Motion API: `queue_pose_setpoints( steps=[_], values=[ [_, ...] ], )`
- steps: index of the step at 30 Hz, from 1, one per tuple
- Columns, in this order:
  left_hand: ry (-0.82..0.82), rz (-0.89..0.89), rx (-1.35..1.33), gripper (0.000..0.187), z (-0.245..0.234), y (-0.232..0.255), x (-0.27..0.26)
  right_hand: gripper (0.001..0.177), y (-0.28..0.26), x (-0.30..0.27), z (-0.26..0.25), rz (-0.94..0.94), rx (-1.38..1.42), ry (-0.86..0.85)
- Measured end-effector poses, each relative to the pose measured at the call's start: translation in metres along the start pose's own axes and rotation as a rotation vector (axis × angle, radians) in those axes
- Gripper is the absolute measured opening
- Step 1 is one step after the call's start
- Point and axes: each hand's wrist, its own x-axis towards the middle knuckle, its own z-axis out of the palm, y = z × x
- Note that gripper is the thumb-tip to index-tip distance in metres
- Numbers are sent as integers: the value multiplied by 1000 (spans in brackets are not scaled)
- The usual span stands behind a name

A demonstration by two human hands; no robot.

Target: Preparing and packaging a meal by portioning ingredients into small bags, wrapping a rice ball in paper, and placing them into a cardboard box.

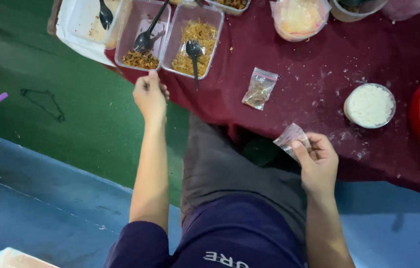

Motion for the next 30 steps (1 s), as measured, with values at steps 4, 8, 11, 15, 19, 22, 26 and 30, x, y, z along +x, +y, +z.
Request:
queue_pose_setpoints(
  steps=[4, 8, 11, 15, 19, 22, 26, 30],
  values=[
    [65, 15, -42, 29, -3, 12, 8, 18, -4, 5, 15, -25, 21, -32],
    [156, 248, 181, 25, -1, 16, 13, 14, -20, 15, 35, -63, 71, -63],
    [108, 493, 281, 18, 7, 51, 10, 16, -13, 24, 41, -90, 97, -82],
    [-179, 905, 312, 12, 36, 103, 32, 16, -26, 28, 53, -88, 27, -86],
    [-330, 1036, 585, 18, 81, 117, 81, 13, -50, 40, 67, -142, 9, -59],
    [-414, 1299, 782, 13, 111, 101, 119, 19, -67, 51, 80, -33, 157, 35],
    [-289, 1322, 1115, 15, 125, 88, 136, 27, -61, 69, 89, -82, 138, 104],
    [-169, 1368, 1168, 10, 136, 71, 152, 30, -51, 90, 103, -98, 184, 82]
  ],
)
